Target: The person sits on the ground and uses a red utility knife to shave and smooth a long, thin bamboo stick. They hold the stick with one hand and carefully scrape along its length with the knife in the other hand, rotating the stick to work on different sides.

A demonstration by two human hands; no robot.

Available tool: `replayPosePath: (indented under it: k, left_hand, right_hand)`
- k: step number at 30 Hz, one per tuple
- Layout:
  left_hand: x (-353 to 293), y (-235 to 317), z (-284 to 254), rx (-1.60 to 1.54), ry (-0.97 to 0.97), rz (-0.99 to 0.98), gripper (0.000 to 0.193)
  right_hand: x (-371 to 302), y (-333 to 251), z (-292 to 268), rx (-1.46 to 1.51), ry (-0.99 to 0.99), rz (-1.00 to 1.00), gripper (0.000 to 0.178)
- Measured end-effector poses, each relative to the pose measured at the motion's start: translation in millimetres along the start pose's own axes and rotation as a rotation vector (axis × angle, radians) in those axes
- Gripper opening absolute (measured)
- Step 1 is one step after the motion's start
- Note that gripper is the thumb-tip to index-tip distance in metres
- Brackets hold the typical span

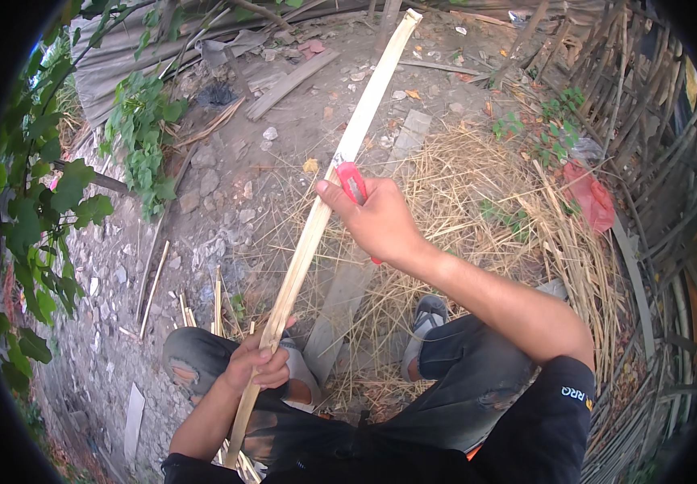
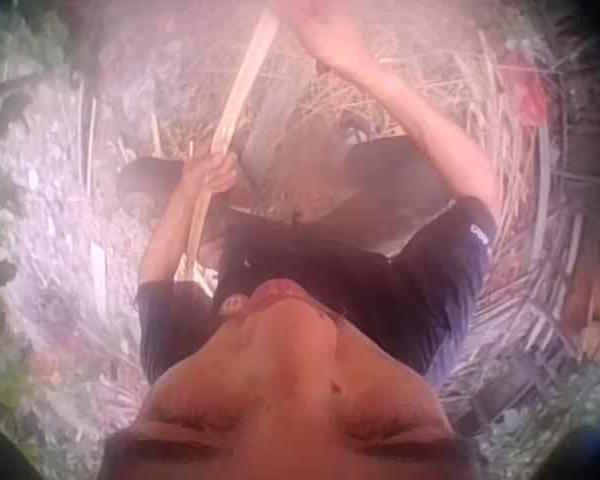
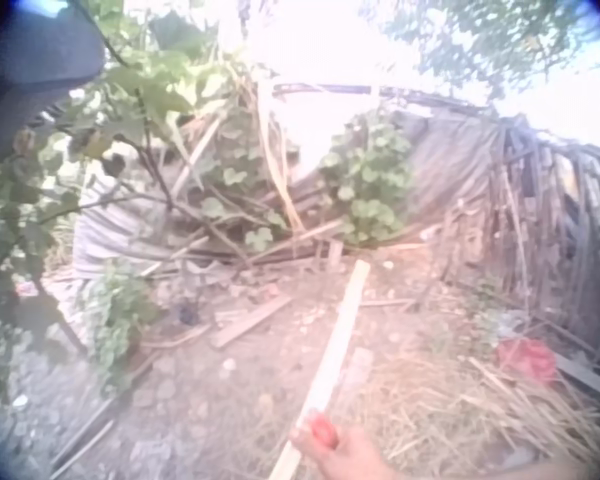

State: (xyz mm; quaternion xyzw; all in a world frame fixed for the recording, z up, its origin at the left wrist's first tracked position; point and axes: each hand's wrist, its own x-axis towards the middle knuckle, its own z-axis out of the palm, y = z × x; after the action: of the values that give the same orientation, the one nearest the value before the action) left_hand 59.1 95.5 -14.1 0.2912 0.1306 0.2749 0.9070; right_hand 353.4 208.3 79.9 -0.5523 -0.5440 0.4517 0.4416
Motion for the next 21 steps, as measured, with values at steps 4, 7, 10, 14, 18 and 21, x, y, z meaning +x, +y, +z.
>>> replayPosePath:
  k: [4, 7, 10, 14, 18, 21]
  left_hand:
    - [-0.1, 0.7, 9.4, 0.342, 0.155, 0.064, 0.063]
    - [-0.3, -4.9, 9.9, 0.486, 0.205, 0.181, 0.063]
    - [-2.6, -8.8, 8.1, 0.589, 0.275, 0.251, 0.062]
    - [-4.3, -9.3, 10.1, 0.823, 0.362, 0.287, 0.061]
    - [-6.0, -9.0, 8.1, 0.967, 0.386, 0.359, 0.061]
    - [-6.9, -7.2, 11.4, 1.002, 0.4, 0.371, 0.062]
  right_hand:
    - [-0.2, -0.6, -8.6, -0.03, -0.009, -0.015, 0.056]
    - [-0.1, -0.5, -12.4, -0.025, -0.017, -0.01, 0.058]
    - [1.9, 3.7, -14.2, -0.006, -0.013, -0.017, 0.058]
    - [6.9, 9.8, -18.3, 0.072, -0.015, -0.048, 0.057]
    - [7.3, 5.6, -17.4, 0.157, -0.049, -0.063, 0.054]
    - [5.1, 1.7, -17.8, 0.214, -0.098, -0.071, 0.048]
